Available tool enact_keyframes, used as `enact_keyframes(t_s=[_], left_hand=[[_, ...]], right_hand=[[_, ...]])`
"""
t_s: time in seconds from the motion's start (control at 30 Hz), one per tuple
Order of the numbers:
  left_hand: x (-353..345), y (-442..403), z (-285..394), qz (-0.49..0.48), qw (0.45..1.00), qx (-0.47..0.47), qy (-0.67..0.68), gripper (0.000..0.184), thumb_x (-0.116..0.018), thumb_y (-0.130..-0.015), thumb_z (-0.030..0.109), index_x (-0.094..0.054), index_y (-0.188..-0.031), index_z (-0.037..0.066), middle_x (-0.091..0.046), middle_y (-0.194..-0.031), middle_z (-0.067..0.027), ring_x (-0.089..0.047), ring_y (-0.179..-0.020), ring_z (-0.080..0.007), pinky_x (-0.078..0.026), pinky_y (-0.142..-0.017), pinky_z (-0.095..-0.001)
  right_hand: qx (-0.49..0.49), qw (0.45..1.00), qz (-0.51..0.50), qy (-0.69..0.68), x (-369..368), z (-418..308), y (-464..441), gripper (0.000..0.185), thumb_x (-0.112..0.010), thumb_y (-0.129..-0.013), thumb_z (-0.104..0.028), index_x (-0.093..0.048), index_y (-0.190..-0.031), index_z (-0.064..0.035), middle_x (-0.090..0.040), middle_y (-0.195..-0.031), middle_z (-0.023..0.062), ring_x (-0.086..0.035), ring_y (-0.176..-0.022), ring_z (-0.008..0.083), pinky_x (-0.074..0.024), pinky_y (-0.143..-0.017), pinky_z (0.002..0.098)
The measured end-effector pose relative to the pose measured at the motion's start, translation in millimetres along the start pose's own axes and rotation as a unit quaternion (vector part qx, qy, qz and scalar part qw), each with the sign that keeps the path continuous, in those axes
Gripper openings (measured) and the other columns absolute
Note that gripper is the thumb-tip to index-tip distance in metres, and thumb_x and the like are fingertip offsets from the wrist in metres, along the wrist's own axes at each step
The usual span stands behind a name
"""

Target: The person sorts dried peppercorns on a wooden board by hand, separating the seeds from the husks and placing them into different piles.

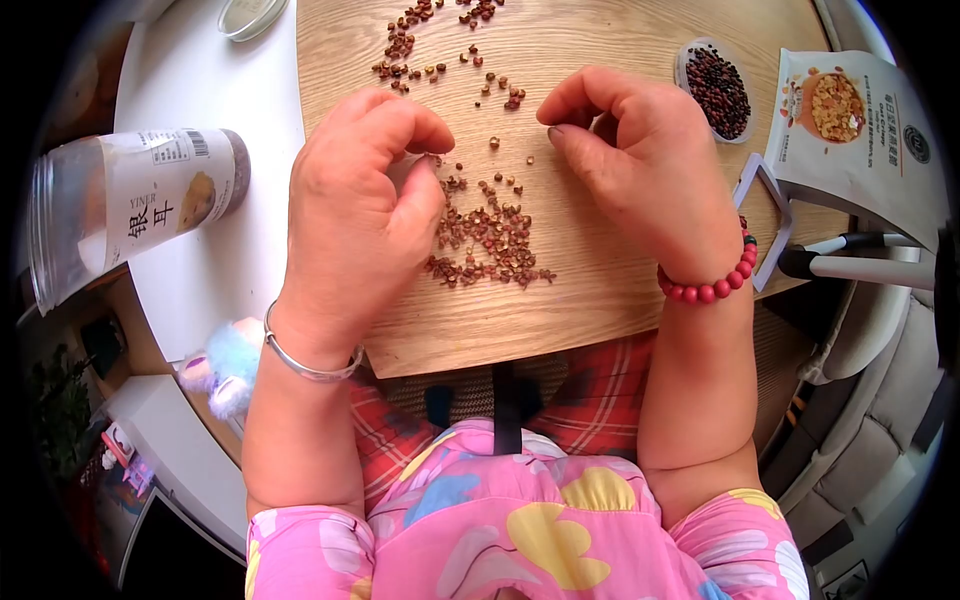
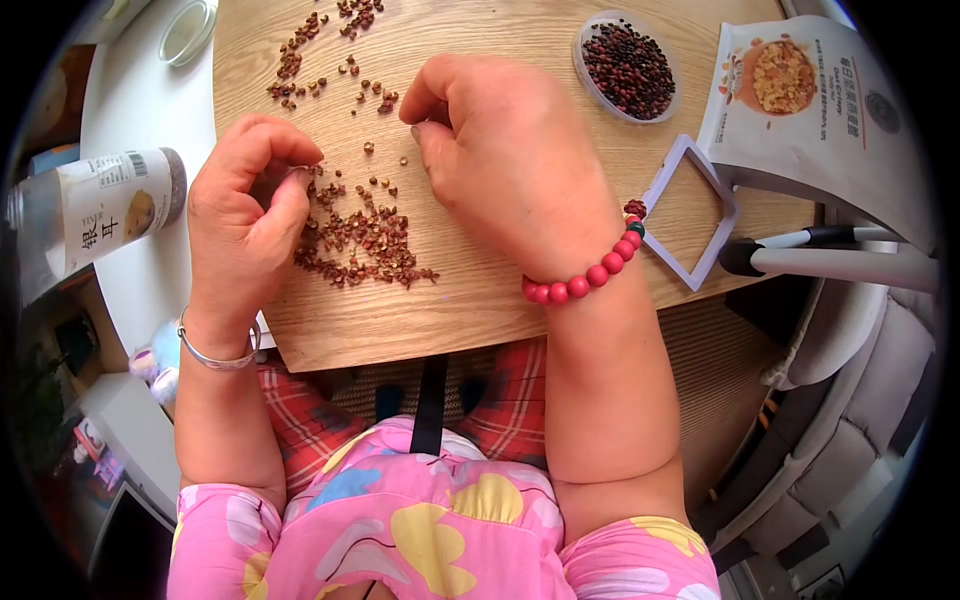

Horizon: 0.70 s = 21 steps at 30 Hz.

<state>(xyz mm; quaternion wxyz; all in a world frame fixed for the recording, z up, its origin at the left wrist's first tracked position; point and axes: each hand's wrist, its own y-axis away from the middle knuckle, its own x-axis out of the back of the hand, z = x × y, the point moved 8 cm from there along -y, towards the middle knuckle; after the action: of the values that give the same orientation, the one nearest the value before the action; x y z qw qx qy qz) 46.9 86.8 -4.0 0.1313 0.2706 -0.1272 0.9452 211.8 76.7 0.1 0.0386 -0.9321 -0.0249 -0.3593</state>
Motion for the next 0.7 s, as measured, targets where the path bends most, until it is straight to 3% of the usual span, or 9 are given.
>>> enact_keyframes(t_s=[0.13,0.2,0.43,0.53,0.7], left_hand=[[0,0,2,0.006,1.000,-0.022,-0.005,0.012,-0.056,-0.067,-0.004,-0.060,-0.076,0.002,-0.056,-0.076,-0.0097,-0.055,-0.074,-0.0275,-0.045,-0.067,-0.0348],[-3,0,8,-0.002,0.999,-0.046,-0.023,0.012,-0.057,-0.067,-0.003,-0.061,-0.076,0.003,-0.056,-0.075,-0.0094,-0.055,-0.074,-0.0275,-0.045,-0.067,-0.0352],[-17,4,29,-0.015,0.982,-0.134,-0.131,0.011,-0.065,-0.066,0.001,-0.061,-0.075,0.006,-0.056,-0.076,-0.0095,-0.054,-0.076,-0.0279,-0.043,-0.066,-0.0383],[-7,2,26,0.026,0.985,-0.114,-0.130,0.010,-0.064,-0.067,0.001,-0.061,-0.075,0.005,-0.056,-0.076,-0.0096,-0.055,-0.075,-0.0281,-0.044,-0.067,-0.0375],[14,-2,9,0.064,0.995,-0.054,-0.056,0.008,-0.062,-0.069,-0.001,-0.060,-0.076,0.002,-0.058,-0.077,-0.0102,-0.057,-0.072,-0.0257,-0.045,-0.067,-0.0329]], right_hand=[[0.013,1.000,-0.007,0.021,-3,-2,0,0.010,-0.066,-0.074,-0.001,-0.065,-0.084,0.0001,-0.063,-0.071,0.0074,-0.057,-0.062,0.0130,-0.0460,-0.058,0.0257],[0.054,0.997,0.007,0.051,-4,-7,-1,0.006,-0.064,-0.071,-0.006,-0.067,-0.076,-0.0042,-0.063,-0.076,0.0147,-0.063,-0.072,0.0308,-0.0510,-0.066,0.0391],[0.052,0.998,-0.019,0.037,-15,-12,2,0.005,-0.064,-0.070,-0.010,-0.067,-0.073,-0.0068,-0.063,-0.077,0.0117,-0.062,-0.072,0.0310,-0.0508,-0.065,0.0399],[0.038,0.998,-0.037,0.015,-21,-14,3,0.005,-0.064,-0.071,-0.012,-0.067,-0.072,-0.0075,-0.063,-0.077,0.0105,-0.062,-0.072,0.0306,-0.0508,-0.064,0.0405],[0.071,0.992,-0.029,0.100,-26,-22,4,0.005,-0.064,-0.071,-0.013,-0.065,-0.069,-0.0081,-0.061,-0.074,0.0103,-0.062,-0.071,0.0298,-0.0507,-0.063,0.0410]])
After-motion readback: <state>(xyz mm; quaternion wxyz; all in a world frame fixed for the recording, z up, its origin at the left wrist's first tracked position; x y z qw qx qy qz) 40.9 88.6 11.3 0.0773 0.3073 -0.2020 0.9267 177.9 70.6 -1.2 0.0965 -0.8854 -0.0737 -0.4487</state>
